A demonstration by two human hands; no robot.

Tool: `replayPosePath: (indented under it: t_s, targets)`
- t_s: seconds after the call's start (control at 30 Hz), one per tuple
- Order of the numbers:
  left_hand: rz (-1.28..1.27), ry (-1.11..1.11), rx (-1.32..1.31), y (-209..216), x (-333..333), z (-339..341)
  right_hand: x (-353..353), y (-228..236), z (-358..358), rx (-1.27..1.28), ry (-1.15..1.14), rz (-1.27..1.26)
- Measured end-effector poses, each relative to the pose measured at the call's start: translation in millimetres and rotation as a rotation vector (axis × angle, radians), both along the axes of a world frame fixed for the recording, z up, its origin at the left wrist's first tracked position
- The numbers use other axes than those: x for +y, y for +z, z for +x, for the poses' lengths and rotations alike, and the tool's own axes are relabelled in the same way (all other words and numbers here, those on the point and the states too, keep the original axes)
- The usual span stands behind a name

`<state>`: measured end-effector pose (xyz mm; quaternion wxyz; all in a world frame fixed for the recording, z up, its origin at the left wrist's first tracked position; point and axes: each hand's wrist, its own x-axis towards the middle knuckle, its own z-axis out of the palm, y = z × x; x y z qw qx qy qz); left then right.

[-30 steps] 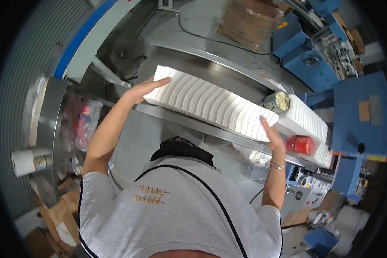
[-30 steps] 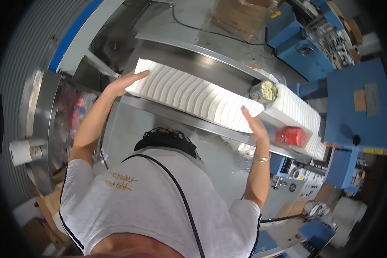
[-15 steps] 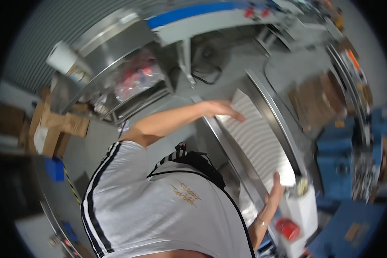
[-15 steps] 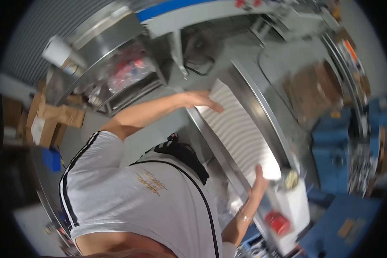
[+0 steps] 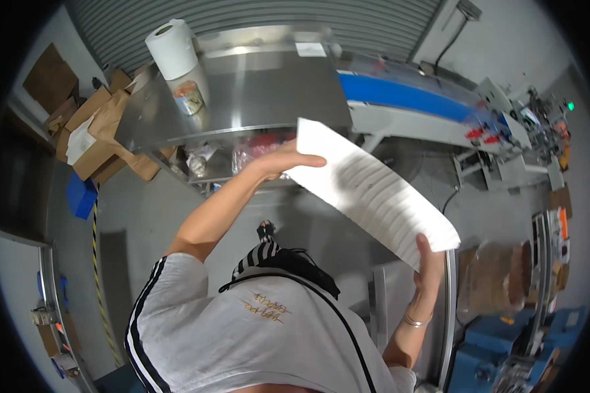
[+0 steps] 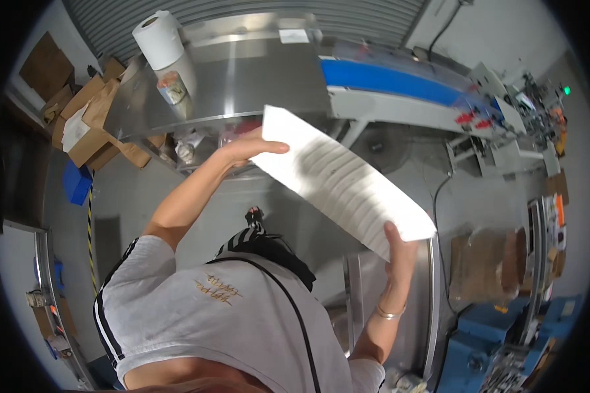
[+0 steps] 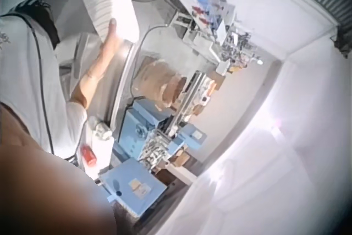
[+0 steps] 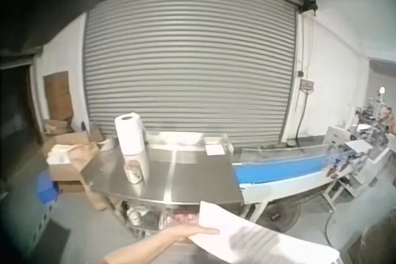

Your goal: Sort fan-folded paper products and place them onto a moving conveyor belt.

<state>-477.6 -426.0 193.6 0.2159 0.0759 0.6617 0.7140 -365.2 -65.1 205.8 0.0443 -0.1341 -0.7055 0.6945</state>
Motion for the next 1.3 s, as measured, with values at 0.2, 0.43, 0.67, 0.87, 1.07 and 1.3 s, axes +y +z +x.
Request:
replayPosePath:
  t_s: [0.2,0.43,0.67,0.87,1.07,1.3]
  targets:
    - [0.002,0.238,-0.112,0.7,-147.3,-62.0,-130.9,-22.5,-174.0,0.015,0.448,-0.173]
    - [-0.249,0.451,-0.424,-46.4,-255.5,-109.0,-215.2,-91.2,-381.2,0.518,1.044,0.358]
    - [-0.952,0.383,-0.475,11.5,-245.7,-110.5,-316.4,-49.7,-480.0,-0.142,1.052,0.358]
    - [-0.474,0.603,-0.469,-20.6,-171.2,-73.8,-366.6,-3.1,-528.6,0.190,1.231,0.802]
    - [0.103,0.638,-0.540,-25.6,-38.3,-75.6,-458.4,-14.6,-551.4,0.430,1.458,1.081]
    - [0.376,0.605,-0.507,-47.7,70.1,-112.0,-531.8,-4.6,-445.6,0.863,1.908,1.108]
